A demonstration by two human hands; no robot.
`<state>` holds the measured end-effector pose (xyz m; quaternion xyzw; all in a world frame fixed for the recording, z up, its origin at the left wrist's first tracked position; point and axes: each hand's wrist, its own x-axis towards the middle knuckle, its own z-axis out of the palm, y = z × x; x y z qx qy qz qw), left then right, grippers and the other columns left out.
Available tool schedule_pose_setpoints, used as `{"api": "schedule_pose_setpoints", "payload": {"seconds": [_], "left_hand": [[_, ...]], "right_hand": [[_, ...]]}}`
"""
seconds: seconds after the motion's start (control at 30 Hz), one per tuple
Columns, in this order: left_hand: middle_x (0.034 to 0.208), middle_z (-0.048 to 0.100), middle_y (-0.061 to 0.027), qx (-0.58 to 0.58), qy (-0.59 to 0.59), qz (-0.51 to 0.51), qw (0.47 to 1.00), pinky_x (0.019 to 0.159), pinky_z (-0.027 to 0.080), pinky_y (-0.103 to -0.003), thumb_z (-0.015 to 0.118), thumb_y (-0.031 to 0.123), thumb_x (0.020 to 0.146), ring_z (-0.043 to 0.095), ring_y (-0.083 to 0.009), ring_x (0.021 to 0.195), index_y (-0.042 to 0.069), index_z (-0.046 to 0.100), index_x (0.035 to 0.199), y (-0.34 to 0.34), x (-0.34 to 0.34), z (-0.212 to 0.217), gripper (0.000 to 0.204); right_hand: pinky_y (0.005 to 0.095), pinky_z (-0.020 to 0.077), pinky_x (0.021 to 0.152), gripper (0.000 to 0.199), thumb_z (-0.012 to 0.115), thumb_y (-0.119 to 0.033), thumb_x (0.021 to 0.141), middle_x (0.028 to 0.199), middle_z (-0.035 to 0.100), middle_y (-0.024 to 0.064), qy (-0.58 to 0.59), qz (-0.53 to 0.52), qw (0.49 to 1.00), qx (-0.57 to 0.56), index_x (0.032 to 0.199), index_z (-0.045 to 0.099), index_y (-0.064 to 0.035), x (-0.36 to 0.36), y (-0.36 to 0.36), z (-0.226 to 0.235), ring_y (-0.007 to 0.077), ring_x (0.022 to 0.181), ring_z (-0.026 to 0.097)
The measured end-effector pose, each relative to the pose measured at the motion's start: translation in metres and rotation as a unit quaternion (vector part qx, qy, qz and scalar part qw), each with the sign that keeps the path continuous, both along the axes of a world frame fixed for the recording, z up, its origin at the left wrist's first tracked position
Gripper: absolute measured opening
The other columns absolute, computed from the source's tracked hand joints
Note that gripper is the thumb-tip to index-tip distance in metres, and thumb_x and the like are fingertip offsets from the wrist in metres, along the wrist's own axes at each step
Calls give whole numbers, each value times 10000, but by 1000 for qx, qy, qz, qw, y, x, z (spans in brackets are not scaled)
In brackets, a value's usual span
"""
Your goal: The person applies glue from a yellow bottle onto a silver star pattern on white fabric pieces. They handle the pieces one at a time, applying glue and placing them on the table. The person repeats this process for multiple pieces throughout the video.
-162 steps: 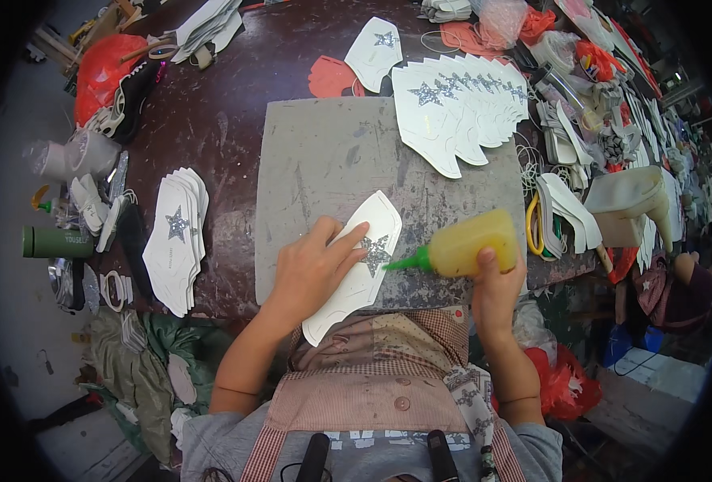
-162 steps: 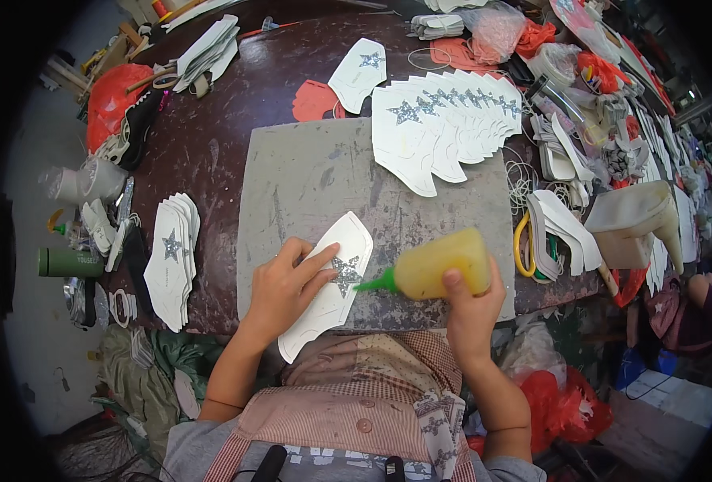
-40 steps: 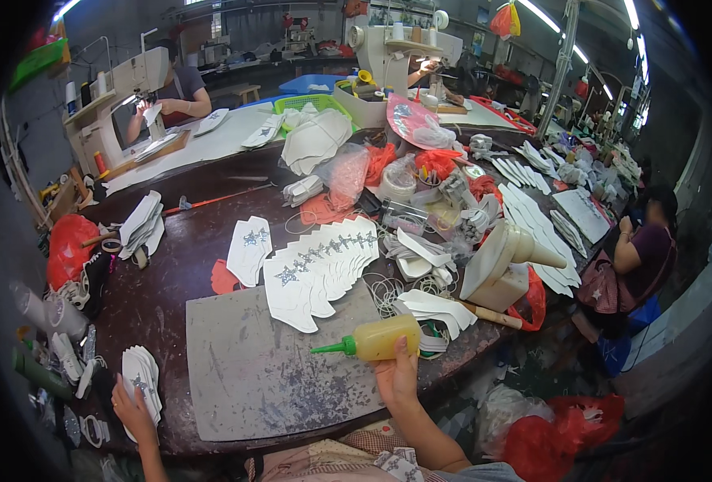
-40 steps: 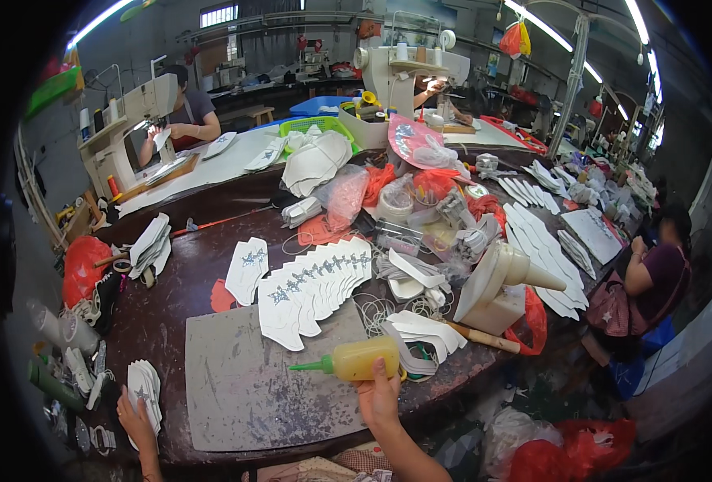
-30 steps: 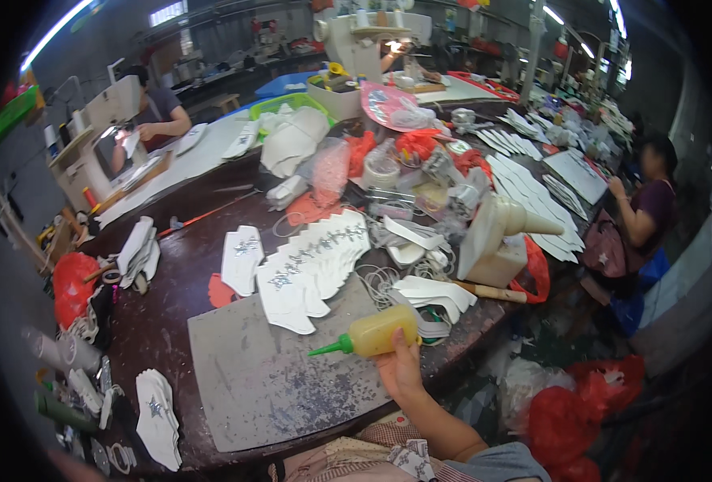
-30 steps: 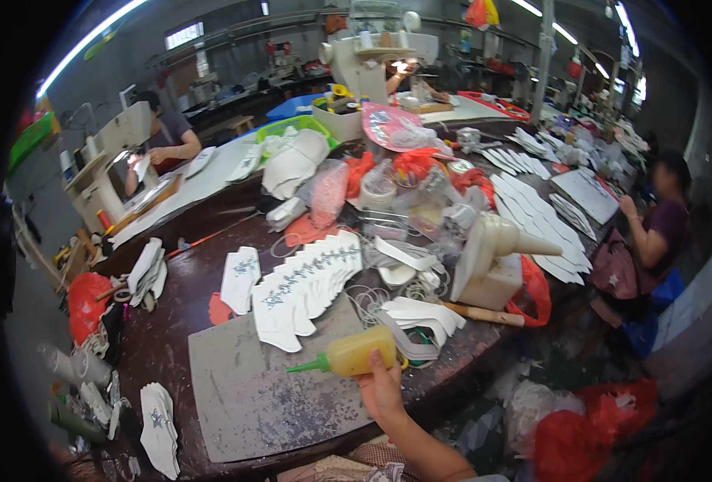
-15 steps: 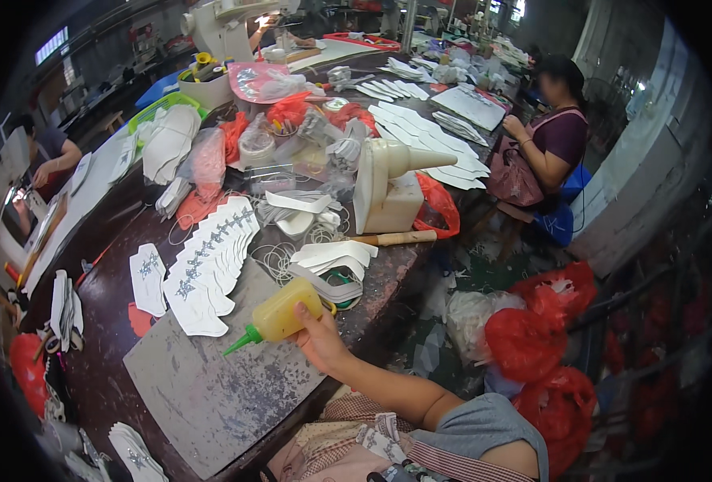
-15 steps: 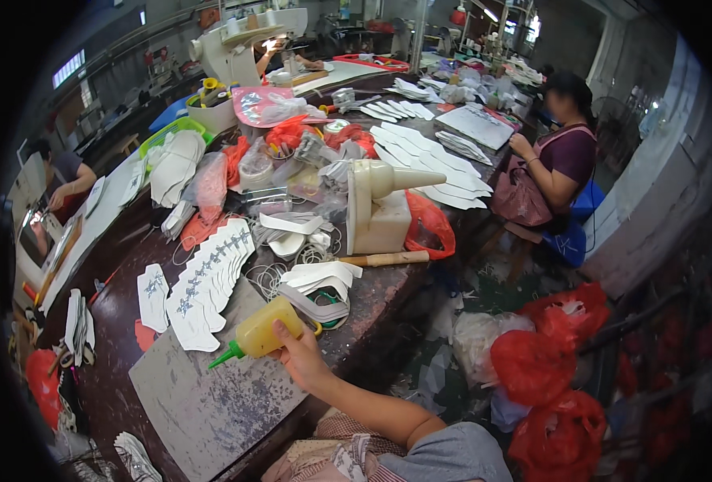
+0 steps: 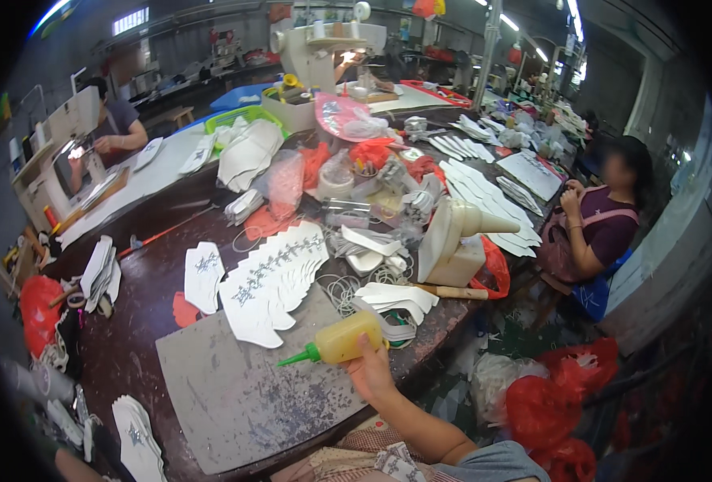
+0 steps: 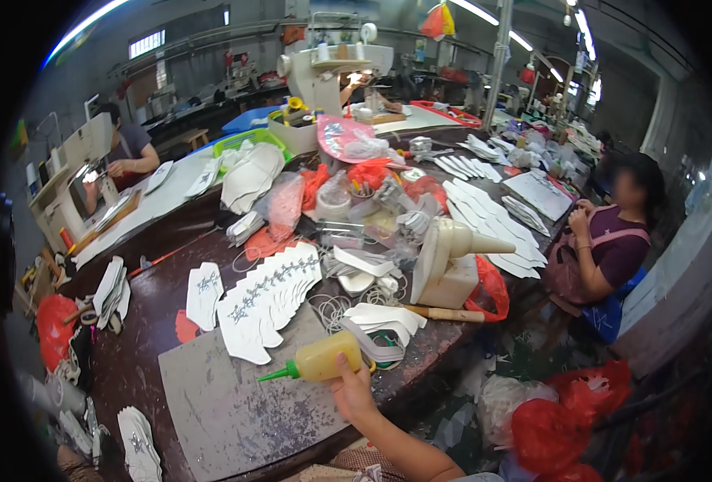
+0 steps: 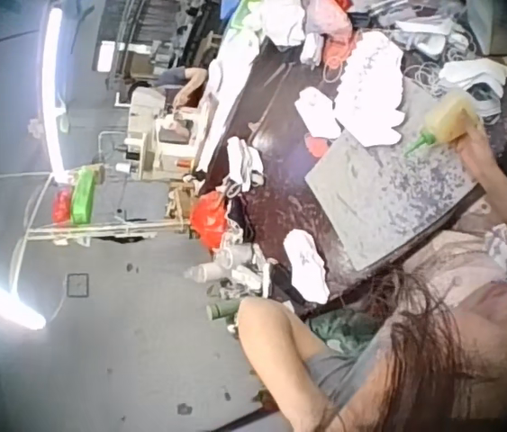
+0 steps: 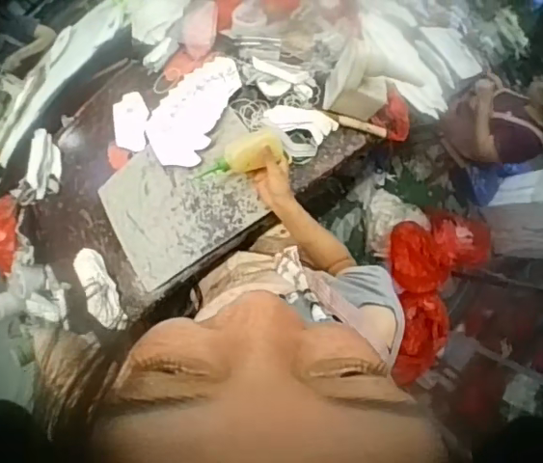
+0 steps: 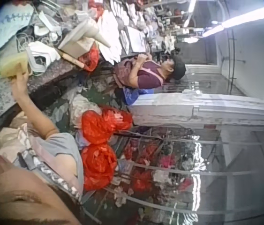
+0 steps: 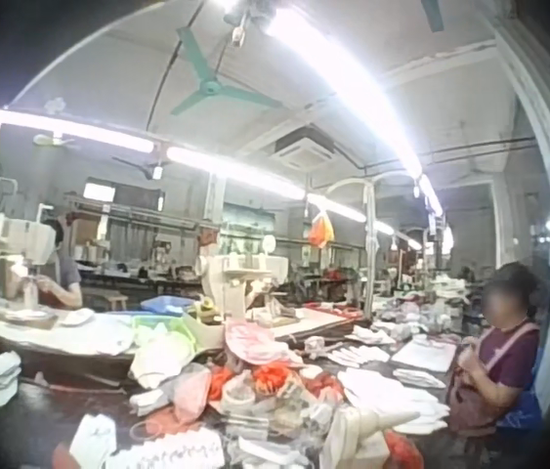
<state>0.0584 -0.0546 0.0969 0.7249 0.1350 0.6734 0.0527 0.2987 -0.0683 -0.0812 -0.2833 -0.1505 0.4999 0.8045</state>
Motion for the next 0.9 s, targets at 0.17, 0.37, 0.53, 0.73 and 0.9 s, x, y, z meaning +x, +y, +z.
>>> {"api": "schedule_pose_setpoints", "payload": {"seconds": [0.17,0.37,0.53,0.73,0.9], "left_hand": [[1321,511,-199,-6,6,-3,1000,1004,425,-407,403,169,1031,517,-263,1196,-56,492,1279,-2,-1,0,346],[1307,515,-202,-6,9,-8,1000,988,431,-407,404,173,1029,524,-265,1178,-56,494,1268,-3,-1,-1,343],[1296,519,-203,-5,7,-15,1000,975,437,-407,405,176,1027,529,-267,1163,-57,494,1259,-1,-1,0,340],[1283,523,-205,-6,13,-19,1000,960,443,-407,406,179,1026,536,-269,1145,-57,495,1248,-1,-4,1,337],[1272,526,-207,-5,12,-27,1000,947,448,-407,407,183,1024,542,-270,1130,-57,496,1239,2,-3,-2,334]], "right_hand": [[422,578,911,413,599,-297,996,1224,605,105,4,-1,1000,-2,1301,464,-54,-1,0,1,246,1123,635],[420,575,914,418,603,-309,993,1216,605,95,-3,17,1000,2,1296,471,-52,0,-3,9,240,1111,636],[417,575,913,429,607,-316,990,1208,602,91,-6,6,1000,-5,1300,466,-56,0,0,8,233,1106,635],[406,581,901,424,605,-311,991,1215,599,96,-6,12,1000,-1,1300,464,-57,-3,-1,12,232,1102,637],[407,579,903,441,613,-319,985,1225,595,101,-10,15,1000,1,1307,459,-59,-1,-3,13,235,1108,633]]}}
